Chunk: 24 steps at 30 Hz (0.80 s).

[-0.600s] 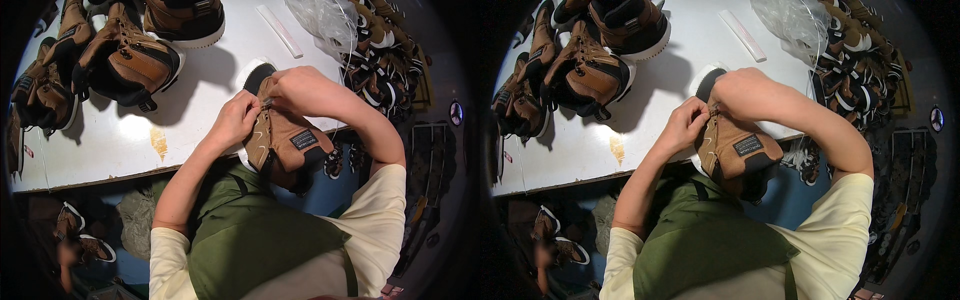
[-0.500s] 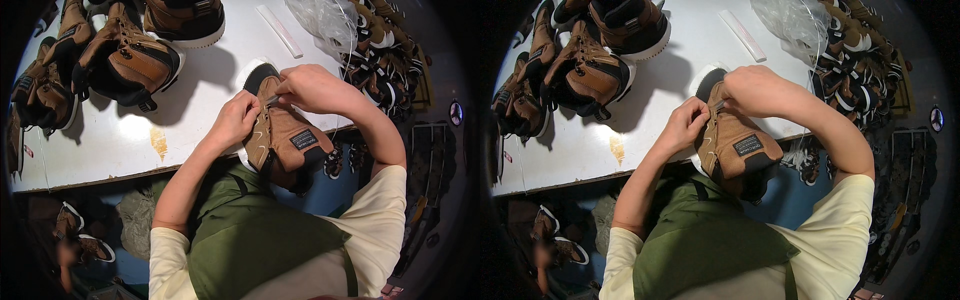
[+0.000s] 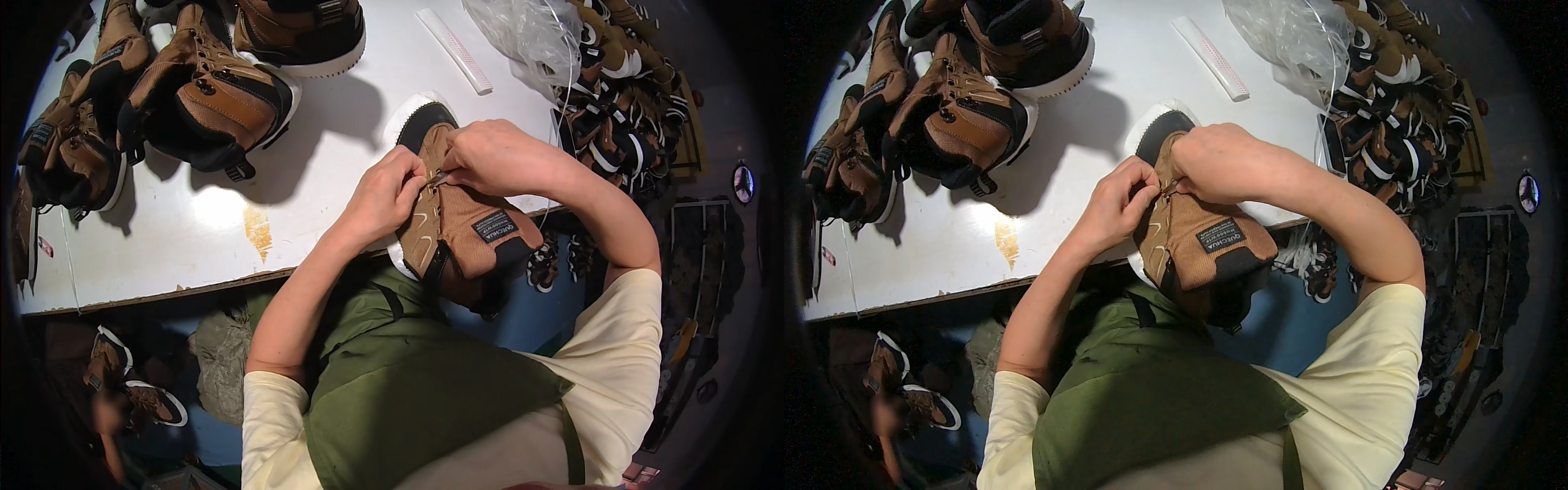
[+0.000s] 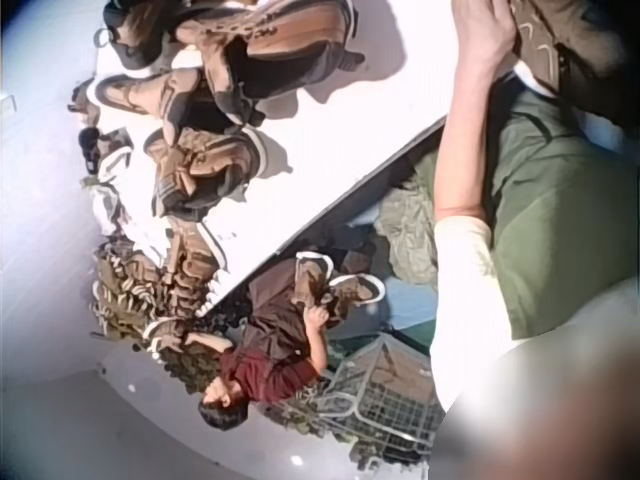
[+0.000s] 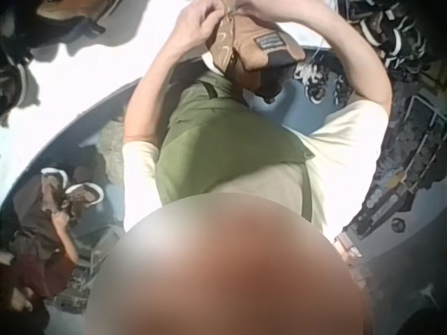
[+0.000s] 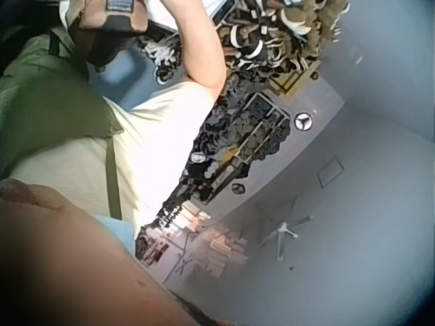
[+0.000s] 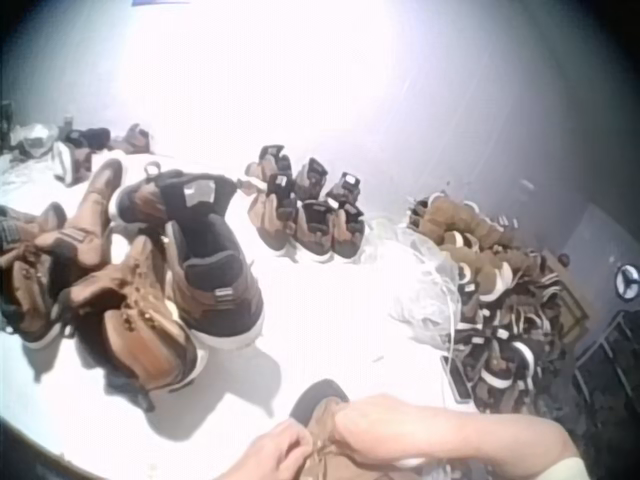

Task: The person uses a small metal tool to trim or adjust the upper and sole edge of a brown high-top sneaker. They repeatedly rotate the shoe, pull at the collar, and inspect the interior and exterior while working at a table with many similar shoes nearby.

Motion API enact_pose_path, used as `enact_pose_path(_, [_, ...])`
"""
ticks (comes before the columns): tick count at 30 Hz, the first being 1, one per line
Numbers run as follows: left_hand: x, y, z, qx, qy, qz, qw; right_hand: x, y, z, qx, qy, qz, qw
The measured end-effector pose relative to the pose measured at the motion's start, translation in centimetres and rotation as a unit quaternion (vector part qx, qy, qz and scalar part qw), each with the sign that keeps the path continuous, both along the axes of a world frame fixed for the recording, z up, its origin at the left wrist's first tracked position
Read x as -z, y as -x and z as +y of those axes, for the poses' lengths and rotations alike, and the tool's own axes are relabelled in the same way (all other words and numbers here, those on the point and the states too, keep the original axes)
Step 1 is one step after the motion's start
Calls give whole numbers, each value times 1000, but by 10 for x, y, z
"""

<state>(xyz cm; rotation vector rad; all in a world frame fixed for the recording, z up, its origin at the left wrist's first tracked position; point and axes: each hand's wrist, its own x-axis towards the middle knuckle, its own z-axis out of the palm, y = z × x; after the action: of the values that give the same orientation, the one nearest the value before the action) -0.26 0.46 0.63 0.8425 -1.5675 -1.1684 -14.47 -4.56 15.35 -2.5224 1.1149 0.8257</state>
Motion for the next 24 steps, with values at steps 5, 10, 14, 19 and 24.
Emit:
enact_pose_path(5, [-1, -2, -1, 0, -2, -1, 1000, -1, 2, 1, -3, 9, -63, 998])
enact_pose_path(10, [1, -2, -2, -3, 9, 0, 1000, -1, 2, 1, 4, 25, -67, 997])
enact_pose_path(14, [1, -3, -3, -2, 8, -2, 1000, 6, 1, -1, -10, 33, -33, 999])
enact_pose_path(19, [2, -3, -3, -1, 12, -4, 1000, 8, 1, -1, -19, 44, -33, 998])
enact_pose_path(24, [2, -2, -2, -3, 16, -3, 1000, 7, -4, -1, -5, 40, 11, 999])
